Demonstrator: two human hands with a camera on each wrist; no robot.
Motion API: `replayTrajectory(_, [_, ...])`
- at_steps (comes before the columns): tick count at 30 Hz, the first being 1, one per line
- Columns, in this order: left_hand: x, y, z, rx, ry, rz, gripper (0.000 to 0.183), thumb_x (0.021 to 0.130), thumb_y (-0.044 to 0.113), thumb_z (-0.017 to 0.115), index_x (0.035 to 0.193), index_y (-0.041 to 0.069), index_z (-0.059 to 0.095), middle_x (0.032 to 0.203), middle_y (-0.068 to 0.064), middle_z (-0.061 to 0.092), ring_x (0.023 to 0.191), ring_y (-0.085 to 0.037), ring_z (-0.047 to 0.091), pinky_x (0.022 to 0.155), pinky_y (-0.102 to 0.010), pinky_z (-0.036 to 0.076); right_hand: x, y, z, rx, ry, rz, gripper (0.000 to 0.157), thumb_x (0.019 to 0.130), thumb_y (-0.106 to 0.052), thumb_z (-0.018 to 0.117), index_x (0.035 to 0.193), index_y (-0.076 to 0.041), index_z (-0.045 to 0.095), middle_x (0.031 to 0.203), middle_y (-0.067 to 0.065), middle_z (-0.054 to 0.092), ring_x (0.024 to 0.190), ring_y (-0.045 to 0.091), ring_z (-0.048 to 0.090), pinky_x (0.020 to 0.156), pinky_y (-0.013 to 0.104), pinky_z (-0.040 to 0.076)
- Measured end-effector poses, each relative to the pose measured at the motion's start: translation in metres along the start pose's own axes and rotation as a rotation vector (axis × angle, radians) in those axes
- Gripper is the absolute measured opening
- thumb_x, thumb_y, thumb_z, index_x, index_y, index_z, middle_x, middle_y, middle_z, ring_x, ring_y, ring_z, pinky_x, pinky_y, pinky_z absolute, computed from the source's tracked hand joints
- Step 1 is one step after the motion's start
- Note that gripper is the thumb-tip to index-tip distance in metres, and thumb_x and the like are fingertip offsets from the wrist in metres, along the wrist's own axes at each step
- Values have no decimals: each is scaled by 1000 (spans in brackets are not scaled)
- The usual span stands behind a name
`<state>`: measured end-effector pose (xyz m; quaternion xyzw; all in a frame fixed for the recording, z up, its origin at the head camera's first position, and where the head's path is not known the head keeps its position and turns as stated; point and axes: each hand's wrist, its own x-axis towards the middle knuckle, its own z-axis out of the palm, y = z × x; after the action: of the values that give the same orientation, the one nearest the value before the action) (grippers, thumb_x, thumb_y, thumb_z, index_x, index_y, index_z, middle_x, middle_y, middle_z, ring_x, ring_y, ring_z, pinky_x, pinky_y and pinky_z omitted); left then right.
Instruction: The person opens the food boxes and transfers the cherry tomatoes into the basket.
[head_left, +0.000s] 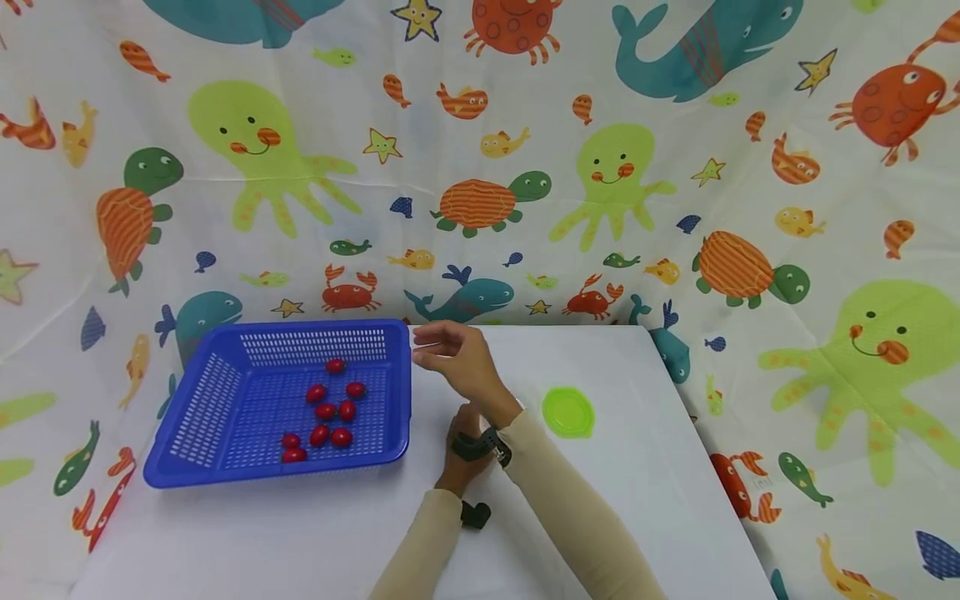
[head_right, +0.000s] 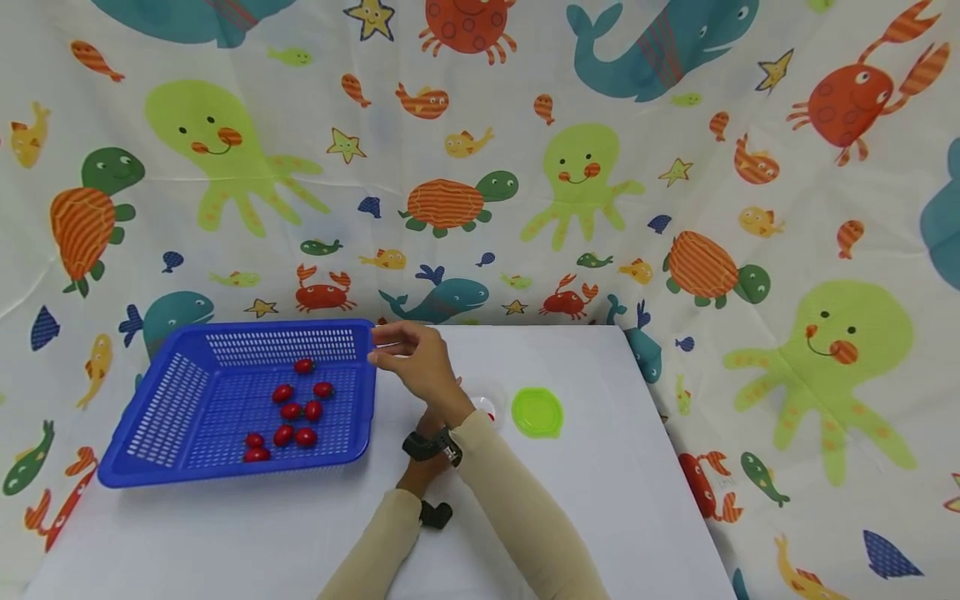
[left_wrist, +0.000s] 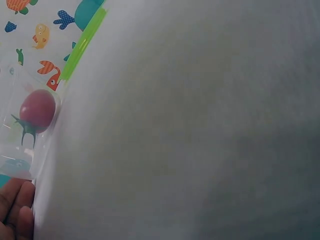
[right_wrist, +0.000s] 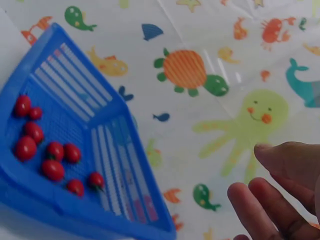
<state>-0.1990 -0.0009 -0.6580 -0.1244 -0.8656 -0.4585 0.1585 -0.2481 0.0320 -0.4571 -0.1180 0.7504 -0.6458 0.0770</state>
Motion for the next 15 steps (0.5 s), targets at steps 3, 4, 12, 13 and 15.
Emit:
replayTrajectory(3, [0,-7,3,25,-35,-35,66,86,32,74,143,7,52,115,-15,69,105,-31,63,92,-49,54,-5,4,-21,-20,17,-22,35,95,-15,81,129,-16,74,125,6,76,110,20,77,93,35,64])
replayTrajectory(4, [2,-5,1,-3,-61,-67,71,87,37,77,147,9,51,117,-15,69,106,-31,63,93,-50,54,-8,6,-28,-29,24,-24,35,95,-15,81,129,-16,74,125,6,76,111,20,77,93,35,64])
replayTrajectory(12, [7,18,-13,-38,-192,-306,100,83,54,88,165,30,35,135,-9,66,119,-27,61,103,-55,54,-28,30,-61,-131,99,43,34,96,-18,81,129,-21,75,125,3,77,115,22,74,98,44,62])
replayTrajectory(13, [7,18,-12,-45,-196,-319,101,83,55,88,165,31,35,137,-8,66,120,-27,61,103,-56,54,-31,33,-63,-143,113,63,34,96,-18,81,129,-20,75,125,2,77,115,23,73,98,45,62])
replayTrajectory(15, [6,18,-11,-60,-200,-338,102,82,58,87,165,32,35,140,-8,65,123,-28,61,104,-57,54,-36,41,-67,-164,139,96,33,95,-17,81,128,-21,75,125,2,77,114,22,73,100,48,61])
